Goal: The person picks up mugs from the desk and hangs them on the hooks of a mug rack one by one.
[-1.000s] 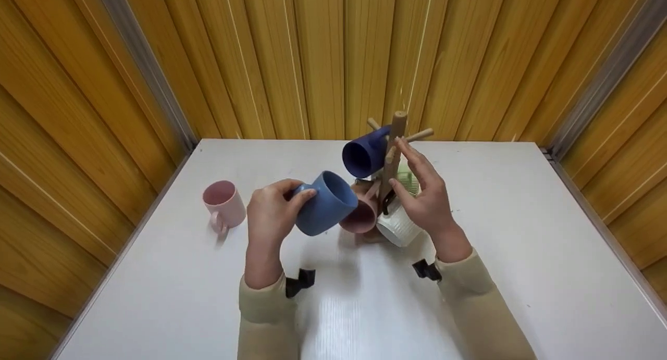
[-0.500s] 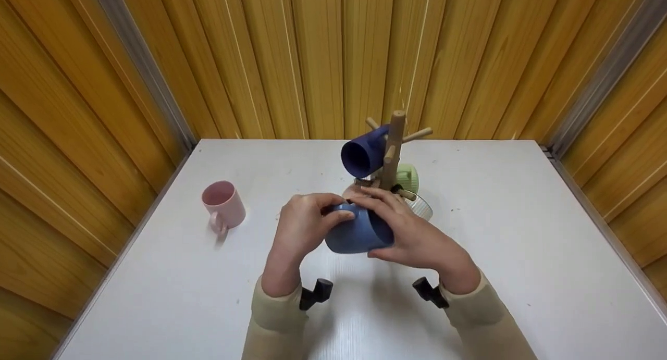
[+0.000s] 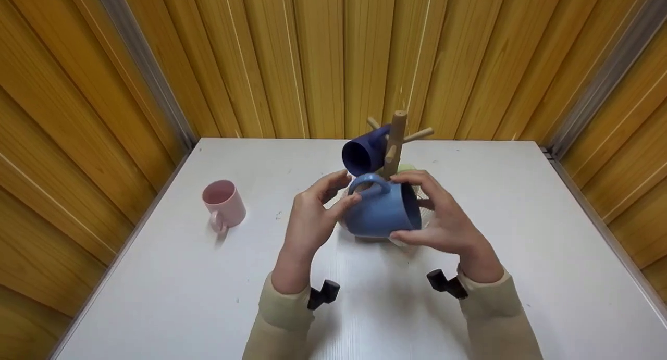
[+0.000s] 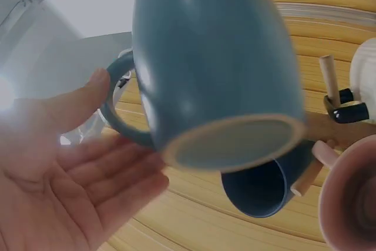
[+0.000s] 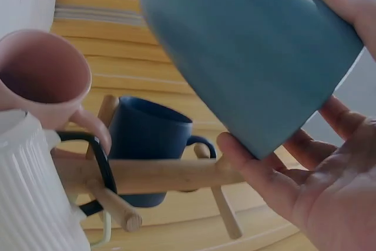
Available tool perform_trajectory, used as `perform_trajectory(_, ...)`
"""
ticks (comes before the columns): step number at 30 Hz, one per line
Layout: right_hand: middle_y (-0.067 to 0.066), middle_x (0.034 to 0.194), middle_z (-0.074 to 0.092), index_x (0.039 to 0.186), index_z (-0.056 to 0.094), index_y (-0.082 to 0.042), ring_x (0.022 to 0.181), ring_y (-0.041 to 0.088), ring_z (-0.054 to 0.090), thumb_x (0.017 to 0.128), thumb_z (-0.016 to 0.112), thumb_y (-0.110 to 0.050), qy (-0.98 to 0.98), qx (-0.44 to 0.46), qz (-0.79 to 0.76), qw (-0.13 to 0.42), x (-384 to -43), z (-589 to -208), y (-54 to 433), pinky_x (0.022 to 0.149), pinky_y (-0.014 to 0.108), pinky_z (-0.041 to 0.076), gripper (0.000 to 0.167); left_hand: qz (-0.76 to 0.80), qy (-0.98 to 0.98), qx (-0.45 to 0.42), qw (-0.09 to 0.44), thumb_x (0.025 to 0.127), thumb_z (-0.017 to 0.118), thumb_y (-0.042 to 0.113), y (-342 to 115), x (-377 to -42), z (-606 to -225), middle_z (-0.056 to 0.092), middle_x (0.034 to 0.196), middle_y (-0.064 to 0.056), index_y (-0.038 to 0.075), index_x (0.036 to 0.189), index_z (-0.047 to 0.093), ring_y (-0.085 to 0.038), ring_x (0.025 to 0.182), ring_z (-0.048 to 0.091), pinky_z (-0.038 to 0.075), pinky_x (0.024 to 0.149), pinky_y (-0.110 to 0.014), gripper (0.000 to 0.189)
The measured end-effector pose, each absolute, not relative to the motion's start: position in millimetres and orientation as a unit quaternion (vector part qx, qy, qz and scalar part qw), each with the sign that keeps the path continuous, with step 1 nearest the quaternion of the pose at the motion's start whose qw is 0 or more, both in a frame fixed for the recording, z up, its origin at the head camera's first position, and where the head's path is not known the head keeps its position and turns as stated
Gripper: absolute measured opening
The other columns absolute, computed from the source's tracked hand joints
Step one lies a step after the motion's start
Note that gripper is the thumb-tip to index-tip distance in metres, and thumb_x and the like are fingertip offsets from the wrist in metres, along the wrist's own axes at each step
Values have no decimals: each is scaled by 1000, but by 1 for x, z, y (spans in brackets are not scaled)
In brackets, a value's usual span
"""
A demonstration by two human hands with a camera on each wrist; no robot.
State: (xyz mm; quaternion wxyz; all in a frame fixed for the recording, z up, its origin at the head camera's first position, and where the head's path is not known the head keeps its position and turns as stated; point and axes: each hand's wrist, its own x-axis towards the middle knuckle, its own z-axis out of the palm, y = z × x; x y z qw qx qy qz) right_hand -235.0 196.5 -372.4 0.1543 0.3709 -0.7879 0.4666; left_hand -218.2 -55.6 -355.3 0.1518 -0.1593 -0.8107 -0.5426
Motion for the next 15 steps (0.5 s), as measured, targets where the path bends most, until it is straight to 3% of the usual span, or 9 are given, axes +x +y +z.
perform_trajectory(7, -2, 142, 56, 146, 50, -5, 125, 17, 55, 68, 91, 4, -784, 240, 550, 157, -246, -373, 207, 91, 23, 55, 88, -573, -812, -105, 27, 96, 75, 30, -47, -233, -363, 75, 123, -12, 3, 129, 70, -26, 115, 73, 59, 100, -41, 43)
perform_trajectory(15, 4, 149, 53, 151, 49, -16, 125, 18, 52, 80, 85, -5, -794, 180, 566, 129, -265, -383, 214, 96, 31, 52, 80, -595, -798, -101, 3, 95, 76, 24, -28, -250, -382, 76, 120, -14, 3, 127, 71, -24, 108, 76, 61, 94, -39, 39)
